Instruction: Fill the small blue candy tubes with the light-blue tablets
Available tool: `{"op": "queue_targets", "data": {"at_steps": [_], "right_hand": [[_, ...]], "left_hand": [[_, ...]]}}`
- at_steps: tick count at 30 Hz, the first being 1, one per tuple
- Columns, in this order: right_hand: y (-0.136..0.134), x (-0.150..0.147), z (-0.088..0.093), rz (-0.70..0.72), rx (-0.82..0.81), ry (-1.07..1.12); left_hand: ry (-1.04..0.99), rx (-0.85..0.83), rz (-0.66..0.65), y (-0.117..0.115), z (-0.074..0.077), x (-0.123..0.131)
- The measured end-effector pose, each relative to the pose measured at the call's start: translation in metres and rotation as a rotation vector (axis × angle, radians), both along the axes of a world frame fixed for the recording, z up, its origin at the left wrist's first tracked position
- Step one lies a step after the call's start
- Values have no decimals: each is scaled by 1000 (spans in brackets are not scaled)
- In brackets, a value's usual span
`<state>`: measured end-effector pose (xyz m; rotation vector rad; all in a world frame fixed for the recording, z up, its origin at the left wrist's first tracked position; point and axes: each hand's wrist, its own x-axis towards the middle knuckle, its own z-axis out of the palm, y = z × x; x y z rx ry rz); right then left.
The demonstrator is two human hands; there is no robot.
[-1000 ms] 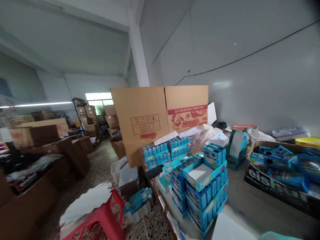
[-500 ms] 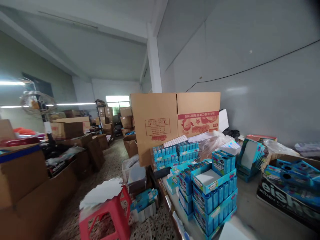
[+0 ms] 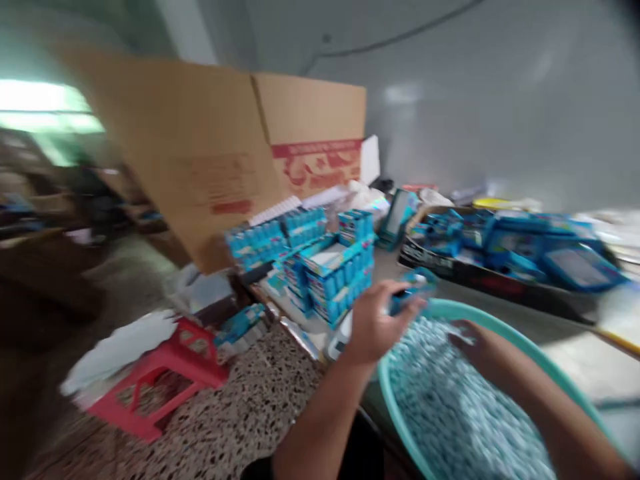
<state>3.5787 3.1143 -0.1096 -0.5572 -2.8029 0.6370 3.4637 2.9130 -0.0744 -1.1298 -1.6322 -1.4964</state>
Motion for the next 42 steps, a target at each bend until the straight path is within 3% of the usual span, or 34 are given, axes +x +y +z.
{"op": "queue_targets", "data": {"at_steps": [3,8,13,16,23,26,29,33,35,36,38,42], "right_hand": [[-29,6,7,201,-46,-243],[-60,-1,14,243,26,-315],[-65,-5,-1,139,14,-308],[-62,-12,2,101,-23,-319],[-42,-16,2,32,-150,-195],[-31,-13,6,-18,-25,-218],[-5,-19,35,-37,219,-62],[59,-61,93,-147,486,142],[91,-97,109,-235,591,139],[105,-116,112,-259,590,128],[123,-156,108,-328,407,64],[129,-210,84,-495,299,31]], "left_hand": [[-7,37,248,-20,-3,-23],[53,-125,302,-18,-37,-75],[48,-211,140,-13,-69,-108],[36,-273,59,-15,-84,-113],[87,-357,-65,-14,-93,-117],[74,-346,-51,-21,-92,-120],[193,-324,-77,-40,-97,-122],[322,-310,-91,-72,-124,-118],[275,-262,-31,-84,-142,-112],[243,-243,8,-89,-151,-109],[207,-257,43,-94,-166,-104],[178,-314,-68,-98,-178,-98]]}}
